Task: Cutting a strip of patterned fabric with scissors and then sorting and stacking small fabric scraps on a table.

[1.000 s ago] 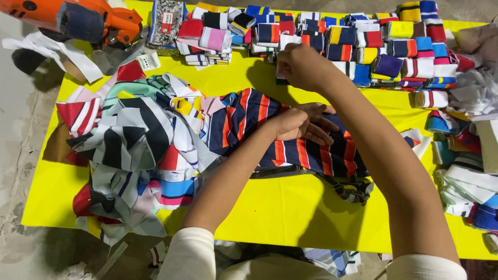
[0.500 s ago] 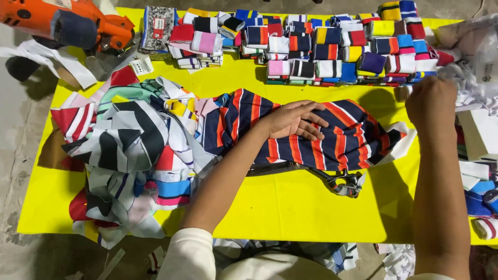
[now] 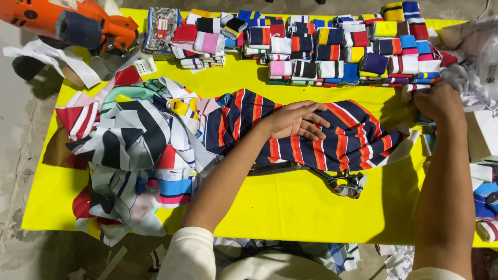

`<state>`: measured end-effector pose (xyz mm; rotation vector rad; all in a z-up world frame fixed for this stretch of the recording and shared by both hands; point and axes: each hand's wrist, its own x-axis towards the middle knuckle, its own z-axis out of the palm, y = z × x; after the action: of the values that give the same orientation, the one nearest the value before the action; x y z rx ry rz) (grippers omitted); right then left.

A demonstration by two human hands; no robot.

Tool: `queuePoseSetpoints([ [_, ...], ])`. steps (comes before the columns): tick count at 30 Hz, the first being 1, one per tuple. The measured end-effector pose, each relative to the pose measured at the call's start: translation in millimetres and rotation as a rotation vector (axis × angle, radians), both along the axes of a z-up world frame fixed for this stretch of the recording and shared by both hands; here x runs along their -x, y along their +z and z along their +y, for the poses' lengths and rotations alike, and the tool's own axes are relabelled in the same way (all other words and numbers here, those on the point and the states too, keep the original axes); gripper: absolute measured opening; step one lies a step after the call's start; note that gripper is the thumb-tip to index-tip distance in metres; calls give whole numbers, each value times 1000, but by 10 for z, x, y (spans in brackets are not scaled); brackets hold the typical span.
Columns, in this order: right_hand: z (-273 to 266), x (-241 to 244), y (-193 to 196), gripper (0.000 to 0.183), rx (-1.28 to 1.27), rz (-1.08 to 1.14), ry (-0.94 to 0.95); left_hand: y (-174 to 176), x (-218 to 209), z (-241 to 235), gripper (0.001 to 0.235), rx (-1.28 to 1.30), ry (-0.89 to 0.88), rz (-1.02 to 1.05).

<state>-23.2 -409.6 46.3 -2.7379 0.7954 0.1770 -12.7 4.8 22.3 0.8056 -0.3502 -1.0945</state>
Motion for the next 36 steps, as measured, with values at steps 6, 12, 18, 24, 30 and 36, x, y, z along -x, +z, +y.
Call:
queuePoseSetpoints([
  [6, 201, -28, 205, 39, -154, 55, -172, 30, 8, -2, 51, -30, 4, -15],
  [12, 304, 188, 195, 17, -214, -176, -50, 2, -2, -7, 50, -19, -1, -19],
  [18, 372, 373, 66, 32, -200, -481, 77, 14, 2, -9, 50, -12, 1, -14],
  [24, 1135, 623, 690, 34, -479, -478, 196, -5, 42, -58, 49, -8, 118, -127],
  [30, 1980, 577, 1032, 43, -727, -286, 270, -90, 91, -215, 84, -35, 281, -256],
  [36, 2226, 483, 559, 51, -959, -430, 344, -174, 151, -222, 40, -46, 595, -519],
])
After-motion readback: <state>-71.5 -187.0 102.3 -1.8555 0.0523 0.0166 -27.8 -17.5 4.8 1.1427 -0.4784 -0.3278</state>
